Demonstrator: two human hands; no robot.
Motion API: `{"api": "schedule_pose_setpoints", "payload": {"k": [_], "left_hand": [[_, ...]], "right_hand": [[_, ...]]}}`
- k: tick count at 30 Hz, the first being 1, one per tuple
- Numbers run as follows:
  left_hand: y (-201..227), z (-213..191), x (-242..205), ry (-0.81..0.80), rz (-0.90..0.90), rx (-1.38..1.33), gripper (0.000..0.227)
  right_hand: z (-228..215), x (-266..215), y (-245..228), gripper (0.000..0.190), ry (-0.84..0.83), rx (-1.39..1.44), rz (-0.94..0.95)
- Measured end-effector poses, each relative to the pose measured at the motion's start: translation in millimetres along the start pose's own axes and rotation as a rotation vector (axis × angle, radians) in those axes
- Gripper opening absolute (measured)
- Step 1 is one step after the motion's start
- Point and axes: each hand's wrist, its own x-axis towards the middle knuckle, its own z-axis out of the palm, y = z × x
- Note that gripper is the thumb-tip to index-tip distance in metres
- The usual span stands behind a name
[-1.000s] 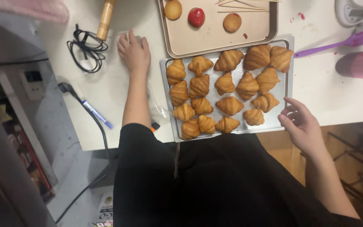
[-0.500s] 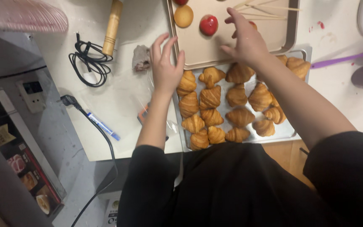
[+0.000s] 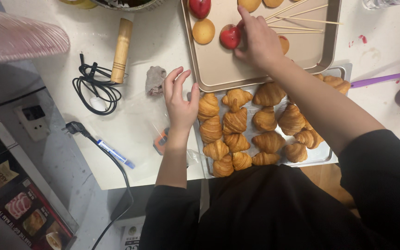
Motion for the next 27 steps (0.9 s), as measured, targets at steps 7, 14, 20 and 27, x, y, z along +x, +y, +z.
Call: {"api": "schedule_pose_setpoints", "payload": {"k": [7, 14, 20, 27], "left_hand": [[-5, 1, 13, -0.009, 0.017, 0.021, 0.033], [-13, 9, 59, 0.006, 0.075, 0.073, 0.036], [-35, 31, 108, -0.016, 0.123, 0.159, 0.045], [-33, 34, 104, -0.014, 0.082, 0.083, 0.045]], "right_hand": [[9, 14, -3, 0.102, 0.071, -0.033, 0.042], [11, 32, -2, 0.1, 0.106, -0.112, 0.053], [7, 51, -5, 0.099, 0.115, -0.153, 0.048], [-13, 56, -11, 0.093, 0.21, -0.121, -0.032]]}}
